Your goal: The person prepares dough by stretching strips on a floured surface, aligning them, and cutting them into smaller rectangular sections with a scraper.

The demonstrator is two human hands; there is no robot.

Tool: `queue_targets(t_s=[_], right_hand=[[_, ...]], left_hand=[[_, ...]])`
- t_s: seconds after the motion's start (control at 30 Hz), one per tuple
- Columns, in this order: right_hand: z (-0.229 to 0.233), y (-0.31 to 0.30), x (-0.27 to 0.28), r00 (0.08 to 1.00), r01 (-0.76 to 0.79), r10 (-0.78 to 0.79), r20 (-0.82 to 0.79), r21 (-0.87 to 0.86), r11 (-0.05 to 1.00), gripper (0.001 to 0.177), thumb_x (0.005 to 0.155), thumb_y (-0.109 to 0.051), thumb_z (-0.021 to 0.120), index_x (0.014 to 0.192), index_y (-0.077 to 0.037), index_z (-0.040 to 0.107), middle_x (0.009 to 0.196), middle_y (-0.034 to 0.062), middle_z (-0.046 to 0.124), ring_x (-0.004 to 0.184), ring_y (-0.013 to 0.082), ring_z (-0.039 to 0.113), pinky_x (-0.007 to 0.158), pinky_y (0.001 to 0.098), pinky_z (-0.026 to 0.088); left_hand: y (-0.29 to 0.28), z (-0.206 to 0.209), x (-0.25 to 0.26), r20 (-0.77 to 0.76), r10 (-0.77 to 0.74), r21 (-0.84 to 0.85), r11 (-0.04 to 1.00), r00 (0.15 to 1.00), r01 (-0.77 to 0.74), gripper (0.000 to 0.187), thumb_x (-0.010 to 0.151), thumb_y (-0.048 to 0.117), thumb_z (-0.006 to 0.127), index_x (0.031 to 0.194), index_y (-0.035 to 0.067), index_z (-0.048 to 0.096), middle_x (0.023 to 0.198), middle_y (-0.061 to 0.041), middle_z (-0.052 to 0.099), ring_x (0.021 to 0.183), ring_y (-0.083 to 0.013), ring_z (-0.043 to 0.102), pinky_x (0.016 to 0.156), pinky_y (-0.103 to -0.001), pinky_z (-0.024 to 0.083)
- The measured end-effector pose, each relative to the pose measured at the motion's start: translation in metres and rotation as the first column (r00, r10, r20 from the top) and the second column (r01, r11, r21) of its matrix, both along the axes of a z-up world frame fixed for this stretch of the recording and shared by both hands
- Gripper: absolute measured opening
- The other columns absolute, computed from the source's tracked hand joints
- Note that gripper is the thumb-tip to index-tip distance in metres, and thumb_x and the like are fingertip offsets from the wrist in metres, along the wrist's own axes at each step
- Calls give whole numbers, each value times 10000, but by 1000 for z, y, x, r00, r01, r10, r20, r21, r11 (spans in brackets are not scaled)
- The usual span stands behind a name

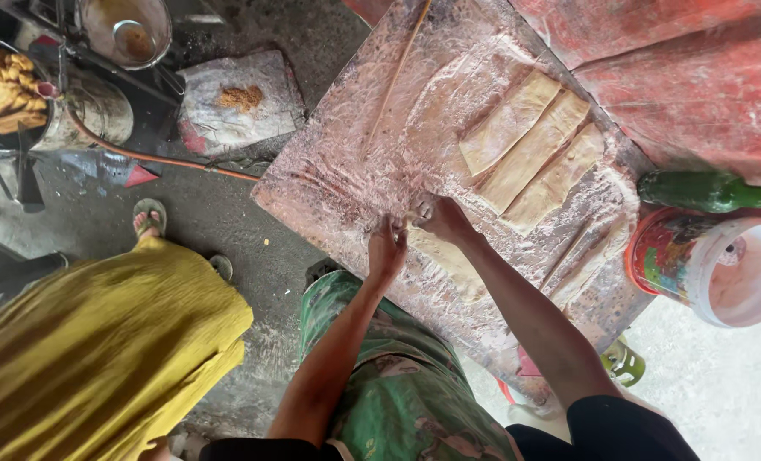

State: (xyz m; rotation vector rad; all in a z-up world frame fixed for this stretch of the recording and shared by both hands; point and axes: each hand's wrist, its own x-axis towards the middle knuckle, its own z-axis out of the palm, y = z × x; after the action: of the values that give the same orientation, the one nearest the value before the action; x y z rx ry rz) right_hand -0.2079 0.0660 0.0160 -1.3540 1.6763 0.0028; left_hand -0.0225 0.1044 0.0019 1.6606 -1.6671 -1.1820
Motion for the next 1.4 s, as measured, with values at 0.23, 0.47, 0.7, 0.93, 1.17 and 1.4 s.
queue_targets(t_s=[0.23, 0.47, 0.7, 0.93, 1.17, 1.4], right_hand=[[1, -19, -6, 963, -266, 264, -54, -26, 964, 352, 872, -221, 819, 1145, -34, 699, 941, 179, 754, 782, 291, 728, 769, 421, 611], [13, -78, 25, 834, -539, 549, -44, -270, 798, 127, 915, -52, 706, 1031, -76, 751, 912, 133, 753, 809, 272, 721, 824, 441, 589], [39, -22, 10, 994, -98, 107, -20, -580, 809, 298, 964, -198, 670, 1228, -61, 686, 1215, 133, 699, 1110, 307, 666, 955, 424, 558], [45, 71, 95, 991, -24, -45, -129, -483, 875, 933, 1034, -533, 514, 1633, -9, 27, 1713, 234, 46, 1590, 359, 102, 1284, 499, 87], [26, 49, 145, 959, 50, -131, -253, -303, 952, 1020, 965, -681, 440, 1596, 51, 114, 1688, 236, 95, 1578, 379, 73, 1282, 500, 35], [14, 85, 129, 886, 258, -405, -224, -488, 834, 1064, 969, -718, 381, 1592, 104, 118, 1680, 295, 105, 1577, 423, 84, 1283, 509, 59]], left_hand=[[-4, 4, -13, -10, 107, 94, 990, 994, -106, 167, 945, 186, 723, 962, 21, 702, 897, -198, 759, 750, -350, 738, 632, -440, 562], [-32, 10, 12, -81, 188, 79, 980, 979, -181, 183, 905, 170, 736, 1045, 53, 721, 938, -154, 772, 795, -279, 758, 680, -392, 584], [-35, 28, 39, 22, 129, -90, 988, 991, -126, 226, 909, 101, 725, 1130, 58, 702, 1063, -172, 718, 940, -354, 712, 798, -423, 564], [-25, 55, 70, 16, 6, -76, 997, 1000, -5, 202, 928, 89, 706, 1125, 46, 720, 1088, -158, 715, 990, -345, 692, 832, -434, 545], [-47, 69, 97, 100, -184, -58, 980, 978, 191, 230, 953, 125, 688, 1157, 22, 713, 1137, -163, 716, 1013, -331, 693, 856, -429, 540], [-73, 80, 115, 129, -392, -127, 904, 911, 408, 245, 956, 92, 660, 1180, 9, 715, 1148, -176, 714, 1065, -364, 673, 950, -429, 512]])
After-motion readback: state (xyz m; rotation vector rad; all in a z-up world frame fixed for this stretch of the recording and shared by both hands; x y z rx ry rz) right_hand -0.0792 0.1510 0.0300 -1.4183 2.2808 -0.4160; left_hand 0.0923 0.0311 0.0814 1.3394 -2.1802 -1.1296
